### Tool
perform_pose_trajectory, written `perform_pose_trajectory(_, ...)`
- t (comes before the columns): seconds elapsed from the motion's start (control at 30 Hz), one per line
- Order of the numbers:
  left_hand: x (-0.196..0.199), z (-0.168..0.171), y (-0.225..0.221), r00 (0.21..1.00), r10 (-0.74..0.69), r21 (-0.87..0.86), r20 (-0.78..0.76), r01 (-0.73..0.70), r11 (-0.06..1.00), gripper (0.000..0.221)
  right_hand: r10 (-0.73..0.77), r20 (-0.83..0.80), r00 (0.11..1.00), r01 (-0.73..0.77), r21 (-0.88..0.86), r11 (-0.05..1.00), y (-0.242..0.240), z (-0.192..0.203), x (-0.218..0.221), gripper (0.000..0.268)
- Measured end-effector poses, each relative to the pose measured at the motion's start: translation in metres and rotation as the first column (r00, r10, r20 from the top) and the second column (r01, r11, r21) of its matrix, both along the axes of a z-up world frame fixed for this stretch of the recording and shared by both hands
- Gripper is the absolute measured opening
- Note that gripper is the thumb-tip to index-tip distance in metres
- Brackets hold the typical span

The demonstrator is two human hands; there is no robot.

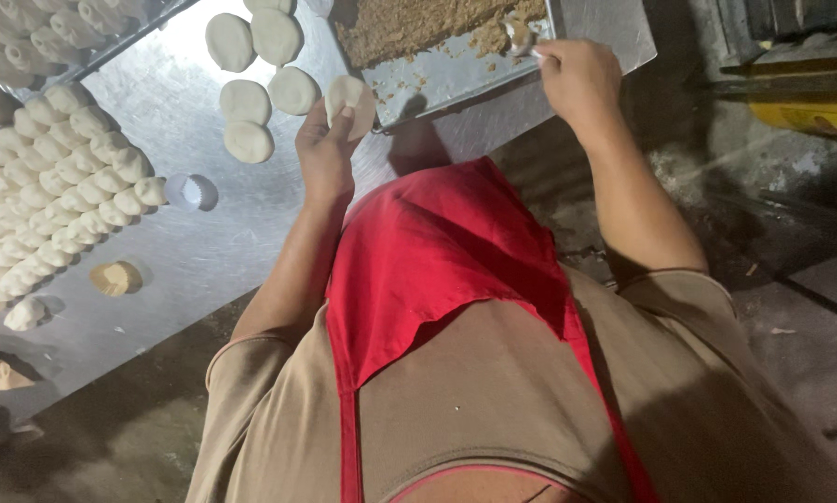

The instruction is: The person prepares stuffed dough balls by hand and using a spoon; they scoop filling from a tray onto a flattened dough circle, pinch the edges of the dough to seal it, and place the finished ball into a paper liner on a tray.

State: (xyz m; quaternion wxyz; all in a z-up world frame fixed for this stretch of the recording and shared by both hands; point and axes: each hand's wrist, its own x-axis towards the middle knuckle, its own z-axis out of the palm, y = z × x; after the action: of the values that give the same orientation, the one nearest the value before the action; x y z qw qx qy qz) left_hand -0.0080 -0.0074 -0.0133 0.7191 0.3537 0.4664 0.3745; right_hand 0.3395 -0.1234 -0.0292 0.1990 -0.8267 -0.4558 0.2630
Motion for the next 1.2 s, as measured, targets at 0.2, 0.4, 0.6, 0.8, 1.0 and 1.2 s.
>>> perform_pose_trajectory(0.2, 0.002, 0.004, 0.0, 1.0, -0.011, -0.02, -0.015, 0.01, 1.0, 0.036, 0.116, 0.064, 0.991, -0.126, 0.196, 0.972, -0.007, 0.001, -0.006, 0.018)
perform_pose_trajectory(0.4, 0.002, 0.0, -0.002, 0.999, -0.047, -0.008, 0.01, 0.047, 0.999, 0.036, 0.049, -0.133, 0.99, -0.009, 0.285, 0.959, 0.017, -0.029, -0.016, 0.02)
perform_pose_trajectory(0.6, 0.004, -0.017, 0.007, 0.993, -0.102, -0.043, 0.056, 0.104, 0.994, 0.037, 0.114, -0.235, 0.965, -0.055, 0.245, 0.968, 0.004, 0.004, -0.013, 0.021)
perform_pose_trajectory(0.8, 0.041, -0.022, 0.013, 0.981, -0.047, -0.239, 0.19, 0.093, 0.967, 0.037, 0.345, -0.249, 0.905, -0.204, 0.458, 0.865, 0.016, 0.06, -0.054, 0.021)
perform_pose_trajectory(1.0, 0.054, 0.012, 0.006, 0.917, -0.164, -0.101, 0.363, 0.213, 0.972, 0.047, 0.385, -0.091, 0.919, -0.31, 0.437, 0.844, 0.027, 0.098, -0.086, 0.02)
perform_pose_trajectory(1.2, 0.059, 0.031, -0.002, 0.979, -0.13, 0.022, 0.156, 0.128, 0.991, 0.042, 0.393, 0.16, 0.905, -0.424, 0.396, 0.814, 0.025, 0.121, -0.1, 0.022)
